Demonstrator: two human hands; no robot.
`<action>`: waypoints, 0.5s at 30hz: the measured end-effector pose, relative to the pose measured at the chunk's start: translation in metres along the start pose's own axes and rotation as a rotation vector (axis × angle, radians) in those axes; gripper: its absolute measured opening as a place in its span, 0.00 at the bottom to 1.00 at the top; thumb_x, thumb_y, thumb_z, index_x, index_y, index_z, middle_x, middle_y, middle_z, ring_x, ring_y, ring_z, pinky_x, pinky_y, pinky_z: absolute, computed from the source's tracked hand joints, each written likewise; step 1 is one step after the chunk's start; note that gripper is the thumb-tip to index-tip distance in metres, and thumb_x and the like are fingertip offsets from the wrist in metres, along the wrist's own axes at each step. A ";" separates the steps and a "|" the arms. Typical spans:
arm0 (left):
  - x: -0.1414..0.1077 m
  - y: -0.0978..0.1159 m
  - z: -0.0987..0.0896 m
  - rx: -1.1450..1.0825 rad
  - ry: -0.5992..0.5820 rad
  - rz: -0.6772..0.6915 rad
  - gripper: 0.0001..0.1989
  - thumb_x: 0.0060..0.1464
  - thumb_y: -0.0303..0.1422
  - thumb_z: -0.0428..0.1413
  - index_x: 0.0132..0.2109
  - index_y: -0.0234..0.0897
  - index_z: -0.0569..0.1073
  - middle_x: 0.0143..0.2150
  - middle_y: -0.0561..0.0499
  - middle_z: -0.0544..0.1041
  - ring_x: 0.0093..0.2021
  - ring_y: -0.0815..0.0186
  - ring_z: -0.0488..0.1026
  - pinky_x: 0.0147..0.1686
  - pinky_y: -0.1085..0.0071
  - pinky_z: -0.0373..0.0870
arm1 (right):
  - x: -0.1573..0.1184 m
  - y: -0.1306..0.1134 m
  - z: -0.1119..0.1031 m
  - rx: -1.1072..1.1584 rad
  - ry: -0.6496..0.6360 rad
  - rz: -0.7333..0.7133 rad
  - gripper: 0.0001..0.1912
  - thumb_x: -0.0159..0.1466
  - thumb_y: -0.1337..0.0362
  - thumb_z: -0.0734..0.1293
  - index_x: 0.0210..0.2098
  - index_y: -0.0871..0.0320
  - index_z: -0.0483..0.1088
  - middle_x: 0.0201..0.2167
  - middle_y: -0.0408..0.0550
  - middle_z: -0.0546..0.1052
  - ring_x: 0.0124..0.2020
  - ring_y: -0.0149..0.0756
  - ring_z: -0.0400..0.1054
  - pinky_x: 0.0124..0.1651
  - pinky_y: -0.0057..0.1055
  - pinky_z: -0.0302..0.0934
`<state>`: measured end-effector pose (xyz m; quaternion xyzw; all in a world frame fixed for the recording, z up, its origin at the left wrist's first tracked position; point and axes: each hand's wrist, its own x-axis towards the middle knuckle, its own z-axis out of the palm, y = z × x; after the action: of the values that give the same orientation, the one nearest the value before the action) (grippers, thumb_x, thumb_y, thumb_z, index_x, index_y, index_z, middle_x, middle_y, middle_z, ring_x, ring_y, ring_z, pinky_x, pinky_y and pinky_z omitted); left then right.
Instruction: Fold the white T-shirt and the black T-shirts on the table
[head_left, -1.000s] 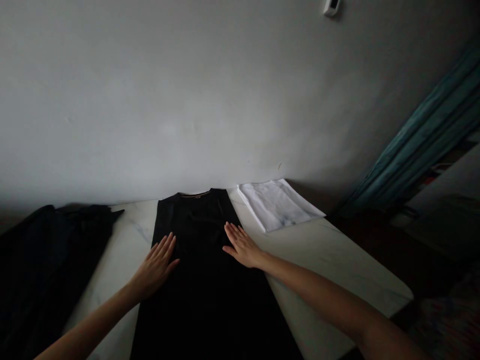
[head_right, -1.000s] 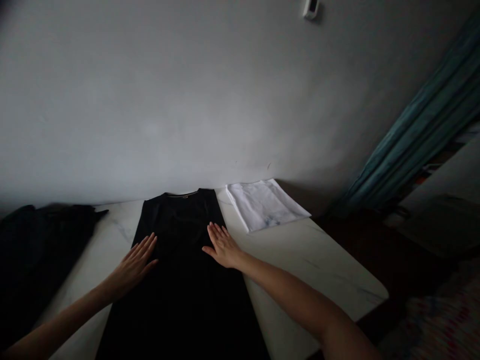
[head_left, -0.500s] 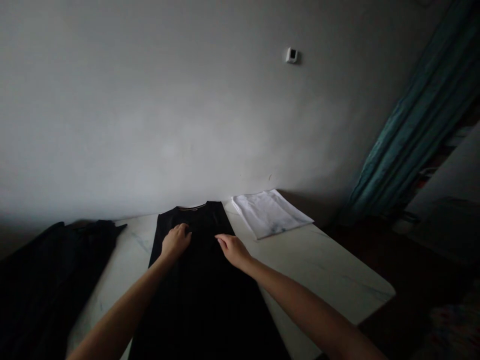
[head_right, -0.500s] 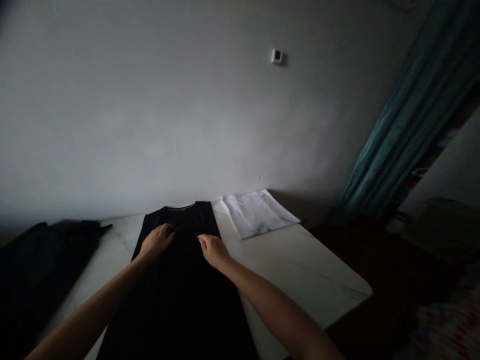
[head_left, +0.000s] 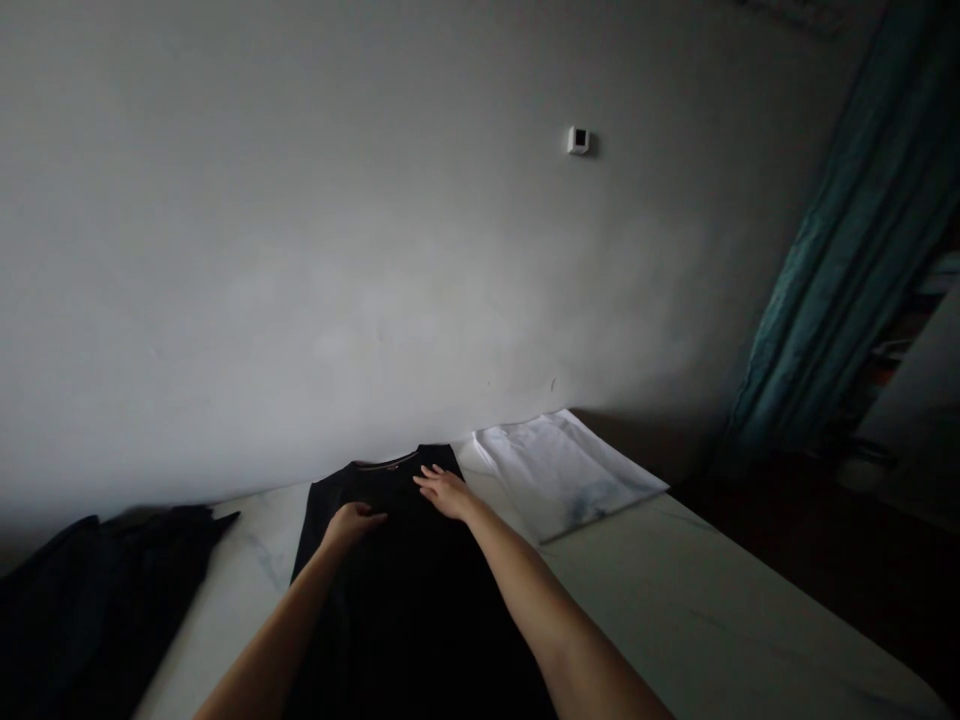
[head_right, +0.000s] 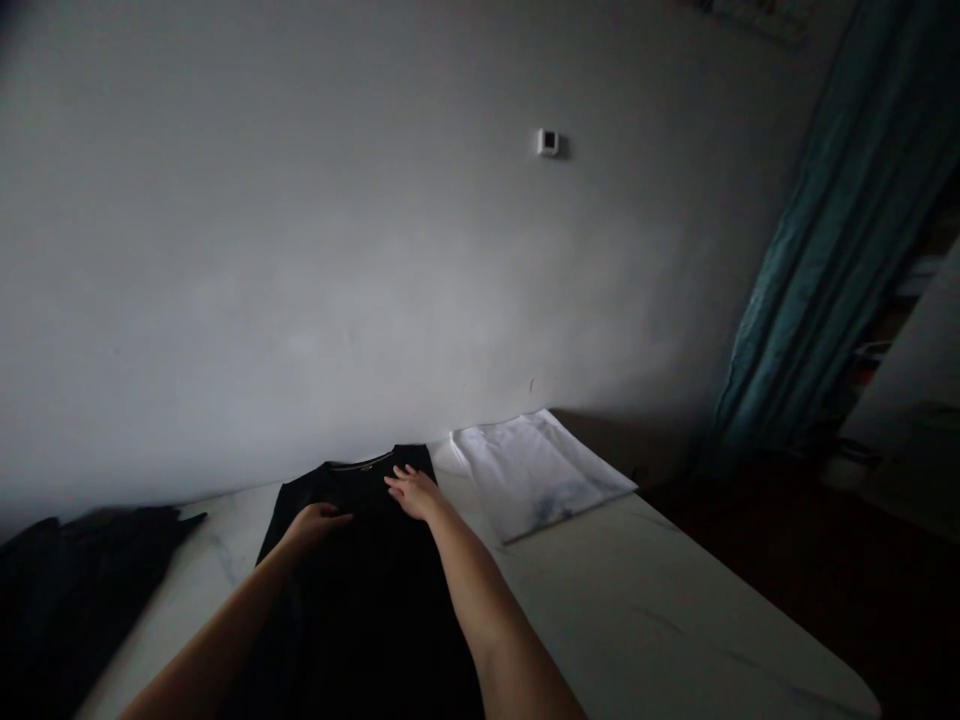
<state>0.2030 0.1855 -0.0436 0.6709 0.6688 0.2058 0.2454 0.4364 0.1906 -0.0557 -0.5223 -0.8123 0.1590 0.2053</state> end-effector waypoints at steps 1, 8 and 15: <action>-0.001 -0.001 0.003 -0.020 0.013 0.003 0.16 0.43 0.46 0.61 0.30 0.36 0.73 0.25 0.51 0.76 0.31 0.57 0.76 0.28 0.69 0.68 | 0.002 0.001 0.002 -0.010 -0.020 0.005 0.22 0.72 0.60 0.56 0.64 0.53 0.64 0.69 0.50 0.55 0.70 0.45 0.45 0.69 0.45 0.44; -0.021 0.000 0.008 0.070 0.077 -0.012 0.10 0.52 0.37 0.56 0.41 0.38 0.69 0.39 0.47 0.79 0.35 0.61 0.77 0.30 0.70 0.70 | -0.001 -0.001 0.009 -0.162 -0.102 0.040 0.29 0.72 0.45 0.49 0.68 0.43 0.53 0.72 0.46 0.44 0.72 0.46 0.37 0.70 0.50 0.33; -0.036 0.018 -0.002 0.392 0.167 0.174 0.27 0.49 0.27 0.56 0.58 0.42 0.66 0.56 0.40 0.72 0.56 0.49 0.69 0.51 0.55 0.67 | -0.002 -0.009 0.002 -0.208 -0.148 0.063 0.29 0.72 0.45 0.50 0.69 0.45 0.51 0.72 0.47 0.44 0.72 0.46 0.35 0.70 0.51 0.33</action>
<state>0.2157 0.1497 -0.0295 0.7416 0.6535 0.1472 0.0358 0.4295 0.1849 -0.0539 -0.5527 -0.8206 0.1183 0.0843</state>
